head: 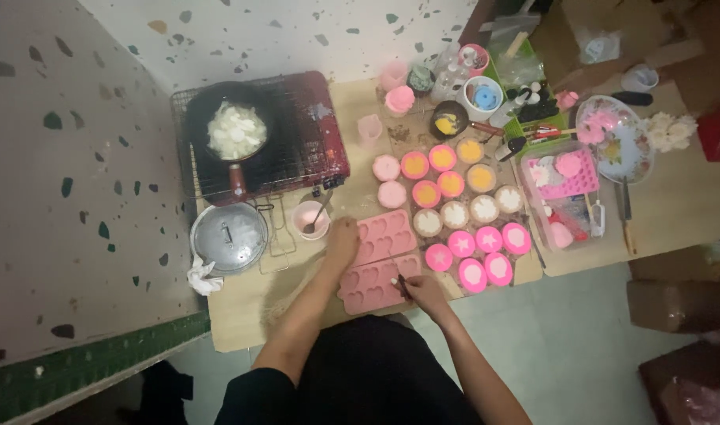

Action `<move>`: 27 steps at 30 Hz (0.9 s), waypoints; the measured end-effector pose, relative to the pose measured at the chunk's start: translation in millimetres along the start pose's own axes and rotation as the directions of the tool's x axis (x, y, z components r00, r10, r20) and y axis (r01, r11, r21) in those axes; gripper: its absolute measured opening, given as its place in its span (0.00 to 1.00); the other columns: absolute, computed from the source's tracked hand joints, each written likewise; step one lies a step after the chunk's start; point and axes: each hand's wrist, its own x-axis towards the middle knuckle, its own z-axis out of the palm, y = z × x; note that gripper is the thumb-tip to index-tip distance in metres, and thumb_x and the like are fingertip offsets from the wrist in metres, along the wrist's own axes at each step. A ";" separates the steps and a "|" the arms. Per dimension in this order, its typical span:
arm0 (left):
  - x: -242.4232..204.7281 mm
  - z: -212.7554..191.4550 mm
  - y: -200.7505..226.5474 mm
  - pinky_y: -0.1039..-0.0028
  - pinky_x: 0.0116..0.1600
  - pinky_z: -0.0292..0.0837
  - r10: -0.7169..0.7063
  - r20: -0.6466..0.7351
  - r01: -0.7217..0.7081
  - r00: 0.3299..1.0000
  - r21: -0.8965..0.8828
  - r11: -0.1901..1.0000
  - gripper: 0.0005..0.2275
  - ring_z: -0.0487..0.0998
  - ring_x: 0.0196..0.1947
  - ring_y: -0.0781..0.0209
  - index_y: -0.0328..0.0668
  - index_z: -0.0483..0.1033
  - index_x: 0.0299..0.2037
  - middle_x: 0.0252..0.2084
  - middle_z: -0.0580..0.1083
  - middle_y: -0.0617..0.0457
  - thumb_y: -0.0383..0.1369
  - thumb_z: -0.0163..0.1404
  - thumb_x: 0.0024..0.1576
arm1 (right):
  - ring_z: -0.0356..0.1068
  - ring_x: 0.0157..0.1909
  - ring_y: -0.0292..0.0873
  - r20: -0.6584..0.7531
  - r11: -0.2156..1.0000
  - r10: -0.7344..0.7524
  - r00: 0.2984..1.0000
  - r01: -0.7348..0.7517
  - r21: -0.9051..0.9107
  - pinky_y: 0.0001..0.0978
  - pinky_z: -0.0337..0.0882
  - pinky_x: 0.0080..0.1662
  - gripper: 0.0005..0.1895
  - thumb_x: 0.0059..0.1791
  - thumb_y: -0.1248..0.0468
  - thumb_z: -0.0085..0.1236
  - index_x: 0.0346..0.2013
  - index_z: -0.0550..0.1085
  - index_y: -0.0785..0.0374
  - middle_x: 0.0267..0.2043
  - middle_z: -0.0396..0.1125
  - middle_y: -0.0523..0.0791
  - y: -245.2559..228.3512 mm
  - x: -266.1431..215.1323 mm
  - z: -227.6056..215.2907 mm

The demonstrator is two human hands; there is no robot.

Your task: Preparing and cutting wicks to be placed into candle molds.

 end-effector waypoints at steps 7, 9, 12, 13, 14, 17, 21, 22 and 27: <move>0.8 1.5 -1.4 0.52 0.51 0.69 0.010 -0.081 -0.004 0.997 0.075 0.997 0.07 0.73 0.47 0.37 0.31 0.76 0.40 0.44 0.74 0.36 0.27 0.51 0.54 | 0.65 0.20 0.35 -0.006 0.998 -0.068 0.998 0.068 0.000 0.31 0.62 0.27 0.29 0.45 0.43 0.66 0.17 0.76 0.68 0.15 0.65 0.43 -16.4 1.1 -3.5; -0.8 -0.1 -2.9 0.52 0.50 0.70 -0.002 -0.093 0.009 0.996 0.065 0.998 0.06 0.74 0.45 0.38 0.32 0.77 0.37 0.41 0.75 0.37 0.27 0.52 0.54 | 0.65 0.20 0.35 -0.012 0.997 -0.076 0.997 0.076 -0.006 0.30 0.62 0.27 0.29 0.45 0.43 0.66 0.17 0.76 0.68 0.15 0.66 0.43 -11.9 8.8 -3.3; -12.2 -15.3 0.0 0.57 0.45 0.73 -0.117 -0.036 0.110 0.992 -0.170 0.979 0.05 0.78 0.39 0.43 0.33 0.79 0.34 0.35 0.77 0.40 0.27 0.54 0.52 | 0.66 0.19 0.35 -0.033 0.994 -0.093 0.995 0.091 -0.067 0.30 0.63 0.26 0.29 0.45 0.43 0.65 0.17 0.76 0.67 0.14 0.67 0.44 -18.0 7.4 -3.1; -14.8 -23.5 1.8 0.62 0.42 0.75 -0.199 0.046 0.201 0.979 -0.376 0.904 0.05 0.80 0.35 0.49 0.32 0.80 0.34 0.32 0.78 0.43 0.26 0.55 0.50 | 0.67 0.18 0.35 -0.048 0.987 -0.112 0.993 0.105 -0.121 0.30 0.65 0.26 0.29 0.45 0.43 0.64 0.17 0.76 0.67 0.14 0.67 0.44 -23.8 6.5 -4.0; -20.4 -31.4 2.5 0.62 0.42 0.75 -0.202 0.044 0.204 0.978 -0.378 0.903 0.05 0.80 0.35 0.49 0.32 0.80 0.34 0.32 0.78 0.43 0.26 0.55 0.50 | 0.67 0.18 0.35 -0.045 0.987 -0.112 0.993 0.106 -0.124 0.30 0.65 0.26 0.29 0.45 0.43 0.64 0.17 0.76 0.67 0.14 0.67 0.44 -28.3 3.7 -2.8; -34.3 -45.3 -4.8 0.70 0.36 0.73 -0.344 0.306 0.461 0.887 -0.589 0.664 0.05 0.78 0.29 0.58 0.29 0.78 0.33 0.27 0.77 0.48 0.26 0.55 0.56 | 0.66 0.20 0.36 0.029 0.976 -0.192 0.981 0.194 -0.099 0.32 0.64 0.27 0.28 0.45 0.44 0.65 0.18 0.74 0.67 0.15 0.66 0.44 -42.3 -1.4 3.7; -49.4 -37.6 -25.7 0.74 0.36 0.74 -0.257 0.380 0.458 0.889 -0.705 0.542 0.06 0.78 0.29 0.64 0.32 0.81 0.39 0.30 0.78 0.52 0.28 0.57 0.56 | 0.61 0.23 0.38 0.058 0.941 -0.231 0.971 0.238 -0.240 0.37 0.61 0.29 0.24 0.44 0.45 0.65 0.21 0.75 0.64 0.18 0.62 0.45 -52.5 -3.2 15.2; -49.6 -36.5 -28.1 0.74 0.37 0.74 -0.244 0.408 0.473 0.880 -0.710 0.522 0.07 0.78 0.30 0.65 0.32 0.82 0.40 0.31 0.79 0.52 0.28 0.58 0.55 | 0.59 0.24 0.38 0.091 0.946 -0.230 0.969 0.244 -0.214 0.39 0.60 0.30 0.24 0.44 0.45 0.65 0.20 0.75 0.64 0.18 0.60 0.46 -55.3 -1.8 15.7; -42.1 -72.8 -5.1 0.74 0.38 0.73 -0.229 0.458 0.498 0.859 -0.640 0.586 0.08 0.78 0.32 0.65 0.31 0.82 0.41 0.32 0.79 0.52 0.30 0.58 0.56 | 0.60 0.22 0.38 0.107 0.900 -0.320 0.941 0.338 -0.276 0.36 0.61 0.29 0.24 0.44 0.47 0.65 0.21 0.72 0.66 0.17 0.61 0.45 -59.5 6.7 14.0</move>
